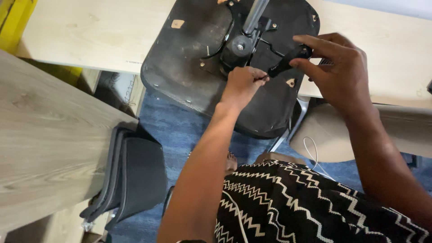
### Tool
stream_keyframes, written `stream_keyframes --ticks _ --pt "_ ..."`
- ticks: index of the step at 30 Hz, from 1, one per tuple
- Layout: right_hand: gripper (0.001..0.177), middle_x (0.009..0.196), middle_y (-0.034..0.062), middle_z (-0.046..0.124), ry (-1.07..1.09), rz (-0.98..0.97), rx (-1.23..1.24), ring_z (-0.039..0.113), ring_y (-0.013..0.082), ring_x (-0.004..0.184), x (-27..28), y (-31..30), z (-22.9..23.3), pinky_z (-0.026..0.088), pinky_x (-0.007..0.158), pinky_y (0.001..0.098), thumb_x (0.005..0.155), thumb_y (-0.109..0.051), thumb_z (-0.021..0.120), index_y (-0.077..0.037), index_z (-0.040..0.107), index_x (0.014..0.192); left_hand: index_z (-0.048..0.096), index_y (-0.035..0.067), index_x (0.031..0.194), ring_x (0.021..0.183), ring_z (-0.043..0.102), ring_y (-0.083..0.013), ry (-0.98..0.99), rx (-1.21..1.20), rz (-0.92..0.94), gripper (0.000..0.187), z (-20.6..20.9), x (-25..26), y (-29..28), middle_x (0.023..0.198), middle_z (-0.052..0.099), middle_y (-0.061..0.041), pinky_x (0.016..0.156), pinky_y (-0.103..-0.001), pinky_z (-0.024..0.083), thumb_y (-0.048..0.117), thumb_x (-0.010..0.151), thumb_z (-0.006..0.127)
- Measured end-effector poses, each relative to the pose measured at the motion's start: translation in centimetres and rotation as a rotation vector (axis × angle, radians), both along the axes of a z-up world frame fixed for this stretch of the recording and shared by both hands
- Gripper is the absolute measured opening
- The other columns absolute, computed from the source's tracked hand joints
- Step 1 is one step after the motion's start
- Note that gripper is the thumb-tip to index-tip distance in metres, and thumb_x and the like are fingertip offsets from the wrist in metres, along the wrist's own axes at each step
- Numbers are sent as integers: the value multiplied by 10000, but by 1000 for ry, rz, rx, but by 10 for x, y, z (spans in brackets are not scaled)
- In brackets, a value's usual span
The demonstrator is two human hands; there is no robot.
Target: The person uses a screwdriver to tighten screws on the underside of an overturned chair, securing the central gas-lift mechanism to the seat base. The person works on multiple fasteners around the central column.
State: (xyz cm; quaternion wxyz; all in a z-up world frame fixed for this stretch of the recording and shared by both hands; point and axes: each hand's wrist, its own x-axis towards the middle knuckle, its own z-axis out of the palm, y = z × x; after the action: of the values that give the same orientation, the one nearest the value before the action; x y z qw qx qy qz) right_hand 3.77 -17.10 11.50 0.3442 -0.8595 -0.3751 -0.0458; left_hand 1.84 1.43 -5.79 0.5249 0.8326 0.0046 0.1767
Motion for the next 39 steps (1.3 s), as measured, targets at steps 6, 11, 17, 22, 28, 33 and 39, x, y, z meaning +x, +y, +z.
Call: stream_keyframes --ticks 6,11,17,22,28,33,39 --pt "392 1209 61 684 132 222 198 695 127 1123 17 -17 -7 627 944 229 991 -41 725 -81 611 1364 809 96 957 876 766 -271 18 129 94 158 -3 5 -5 908 776 -117 788 -362 584 138 805 798" --pt "351 1262 109 659 104 306 159 664 151 1101 25 -24 -9 617 891 253 1021 37 677 -41 646 1361 793 75 986 881 772 -270 19 133 71 198 -2 3 -2 916 771 -133 784 -354 594 74 788 795" --pt "426 1288 147 687 93 220 132 673 165 1151 32 -24 -13 613 954 255 988 -1 757 -32 623 1391 784 65 983 870 770 -279 22 148 96 240 1 -4 -5 900 767 -142 777 -357 588 84 747 828" --pt "422 1495 187 605 162 439 226 609 192 1405 40 -30 -17 568 1132 278 1049 51 667 9 516 1441 803 71 987 881 757 -301 -37 197 120 204 -1 -4 -9 930 777 -131 814 -374 579 60 784 792" --pt "462 1529 208 469 181 323 152 565 211 1342 38 -27 -21 524 1018 260 1011 43 567 4 476 1463 792 99 1005 859 768 -270 54 146 203 213 -2 -8 -14 924 778 -115 784 -354 588 113 793 808" --pt "488 1206 223 551 38 55 52 572 247 1119 27 -22 -23 621 802 293 1018 10 712 -44 599 1490 785 113 956 835 783 -237 101 57 270 202 -2 -8 -21 904 786 -99 762 -340 604 151 762 829" --pt "442 1288 54 638 139 243 263 667 150 1199 26 -18 -11 629 975 252 936 57 688 -59 598 1353 809 122 957 827 741 -317 40 265 253 125 -4 -9 -18 866 765 -126 760 -414 571 120 833 793"
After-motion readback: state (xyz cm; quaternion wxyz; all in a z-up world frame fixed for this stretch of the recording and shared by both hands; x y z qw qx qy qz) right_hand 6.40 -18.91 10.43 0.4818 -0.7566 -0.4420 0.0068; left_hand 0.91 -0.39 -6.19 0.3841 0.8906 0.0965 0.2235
